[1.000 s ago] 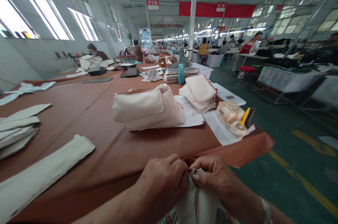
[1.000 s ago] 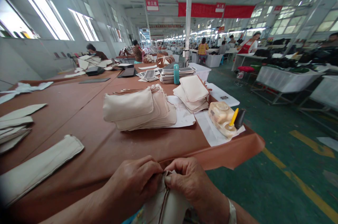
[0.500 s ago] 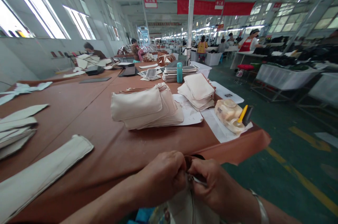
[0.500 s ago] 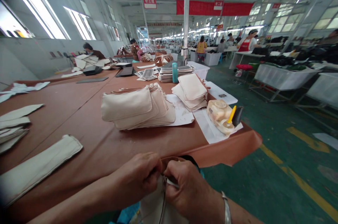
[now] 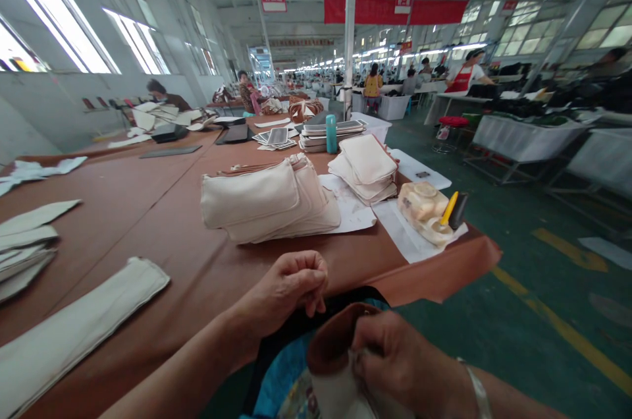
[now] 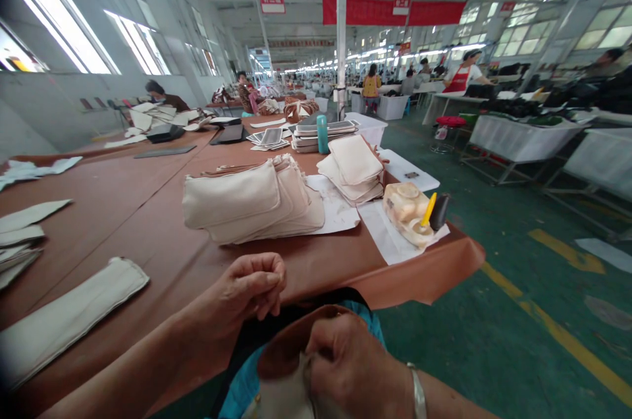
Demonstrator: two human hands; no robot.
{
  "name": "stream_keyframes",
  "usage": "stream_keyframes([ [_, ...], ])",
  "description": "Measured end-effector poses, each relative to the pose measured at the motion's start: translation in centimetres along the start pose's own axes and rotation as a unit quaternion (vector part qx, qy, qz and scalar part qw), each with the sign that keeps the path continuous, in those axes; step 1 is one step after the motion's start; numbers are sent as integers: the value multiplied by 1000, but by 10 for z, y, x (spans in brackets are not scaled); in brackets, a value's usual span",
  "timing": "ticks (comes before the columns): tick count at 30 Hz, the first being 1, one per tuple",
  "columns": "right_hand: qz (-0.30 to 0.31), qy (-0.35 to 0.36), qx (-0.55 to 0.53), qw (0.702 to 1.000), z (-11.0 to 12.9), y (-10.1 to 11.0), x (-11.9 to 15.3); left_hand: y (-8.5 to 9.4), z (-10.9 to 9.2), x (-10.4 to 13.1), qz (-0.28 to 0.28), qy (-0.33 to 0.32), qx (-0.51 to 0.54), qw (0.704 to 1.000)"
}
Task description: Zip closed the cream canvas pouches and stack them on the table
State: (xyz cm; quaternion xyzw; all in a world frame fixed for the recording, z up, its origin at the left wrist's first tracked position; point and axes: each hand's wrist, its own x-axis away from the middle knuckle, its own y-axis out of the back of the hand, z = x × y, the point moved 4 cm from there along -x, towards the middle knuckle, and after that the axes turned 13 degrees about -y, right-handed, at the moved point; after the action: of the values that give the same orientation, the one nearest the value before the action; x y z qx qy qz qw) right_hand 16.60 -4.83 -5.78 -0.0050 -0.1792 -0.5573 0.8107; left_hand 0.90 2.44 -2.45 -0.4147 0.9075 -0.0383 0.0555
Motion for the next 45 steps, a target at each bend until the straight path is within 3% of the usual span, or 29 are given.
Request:
stream_keyframes([
  [2, -14, -40, -30, 999, -3, 9, -4, -1, -4, 2, 25, -19, -107, 994],
  [5, 8, -44, -43, 998, 0, 16, -9, -15, -10, 8, 91, -96, -267, 955],
  [7, 28, -30, -47, 998, 3, 15, -10, -24, -11, 11, 109, -128, -338, 926],
  [9, 34, -28, -60, 997, 4, 14, -10, -29, -7, 13, 116, -119, -368, 915],
  [14, 40, -54, -28, 997, 4, 13, -6, -31, 2, 12, 91, -68, -349, 930],
  [16, 17, -16, 43, 999, 10, 12, -3, -32, 7, 12, 77, -32, -313, 946],
  [19, -44, 75, 137, 987, 19, 9, 0, -33, 20, 14, 47, 64, -146, 986],
  [22, -61, 71, 149, 984, 16, 7, -2, -32, 26, 17, 27, 88, -34, 995],
  [25, -64, 26, 120, 990, 9, 8, -4, -29, 24, 18, 60, 59, -99, 991],
  [28, -75, 12, 96, 992, 9, 12, -3, -26, 24, 19, 79, 72, -118, 987],
  [33, 59, -6, -33, 998, 12, 18, 2, -24, 29, 21, 76, 105, -90, 987],
  [35, 81, -9, -68, 994, 11, 24, 2, -24, 28, 21, 69, 99, -113, 986],
  [45, 53, -53, -60, 995, 5, 21, -9, -35, 15, 10, 50, 96, -191, 976],
])
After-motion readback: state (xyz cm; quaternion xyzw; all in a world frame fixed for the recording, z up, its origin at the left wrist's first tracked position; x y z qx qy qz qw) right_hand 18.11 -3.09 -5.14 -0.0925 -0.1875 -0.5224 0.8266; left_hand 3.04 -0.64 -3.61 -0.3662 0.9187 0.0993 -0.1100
